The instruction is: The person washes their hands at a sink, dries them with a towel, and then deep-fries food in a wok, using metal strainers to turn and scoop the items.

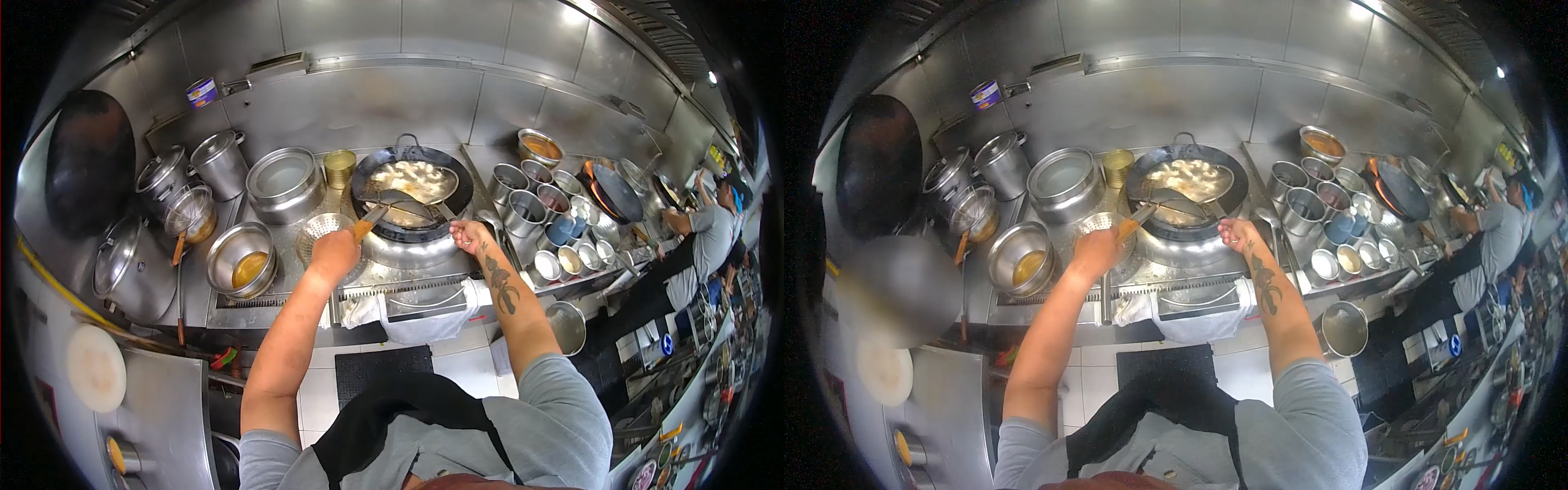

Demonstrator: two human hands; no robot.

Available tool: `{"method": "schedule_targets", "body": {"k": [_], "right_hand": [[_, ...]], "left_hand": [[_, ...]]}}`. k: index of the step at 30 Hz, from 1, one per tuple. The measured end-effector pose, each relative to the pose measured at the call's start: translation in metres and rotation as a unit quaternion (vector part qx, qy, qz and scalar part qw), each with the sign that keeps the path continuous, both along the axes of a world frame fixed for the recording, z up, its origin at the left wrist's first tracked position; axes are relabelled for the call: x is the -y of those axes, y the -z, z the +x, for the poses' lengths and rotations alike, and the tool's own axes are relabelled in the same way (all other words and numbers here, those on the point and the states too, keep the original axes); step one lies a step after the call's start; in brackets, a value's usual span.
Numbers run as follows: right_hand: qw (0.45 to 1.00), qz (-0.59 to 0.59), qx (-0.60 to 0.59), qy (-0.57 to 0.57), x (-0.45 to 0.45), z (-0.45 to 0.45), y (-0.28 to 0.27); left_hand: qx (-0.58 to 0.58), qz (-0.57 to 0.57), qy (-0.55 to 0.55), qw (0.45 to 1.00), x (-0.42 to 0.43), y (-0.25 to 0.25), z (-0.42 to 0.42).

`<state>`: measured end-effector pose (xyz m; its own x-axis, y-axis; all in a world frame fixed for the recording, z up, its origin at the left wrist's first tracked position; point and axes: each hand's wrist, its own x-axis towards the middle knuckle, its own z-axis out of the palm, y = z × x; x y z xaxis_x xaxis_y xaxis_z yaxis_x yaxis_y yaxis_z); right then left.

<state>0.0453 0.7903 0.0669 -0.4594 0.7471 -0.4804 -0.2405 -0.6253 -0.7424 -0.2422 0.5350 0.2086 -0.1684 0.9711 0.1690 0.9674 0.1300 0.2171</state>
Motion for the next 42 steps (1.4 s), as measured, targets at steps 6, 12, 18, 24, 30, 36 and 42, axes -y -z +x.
{"method": "schedule_targets", "body": {"k": [6,12,18,24,30,36,42], "right_hand": [[0.996,0.082,0.042,0.008,-0.001,-0.020,-0.025],[0.938,0.237,0.250,-0.042,0.021,-0.020,-0.088],[0.878,0.317,0.344,-0.104,0.028,-0.039,-0.120],[0.867,0.348,0.339,-0.111,0.047,-0.046,-0.146],[0.853,0.379,0.339,-0.117,0.056,-0.064,-0.151],[0.824,0.405,0.373,-0.134,0.051,-0.077,-0.136],[0.813,0.411,0.384,-0.149,0.061,-0.070,-0.129]], "left_hand": [[0.009,0.007,-0.007,1.000,0.009,0.018,-0.005],[0.025,0.026,-0.002,0.999,0.014,0.025,-0.010],[0.045,0.020,0.000,0.999,0.010,0.024,-0.010],[0.042,0.013,-0.009,0.999,0.010,0.025,-0.009],[0.045,0.016,0.000,0.999,0.010,0.025,-0.009],[0.049,0.015,-0.010,0.999,0.013,0.026,-0.007],[0.044,0.021,-0.003,0.999,0.011,0.031,-0.006]]}}
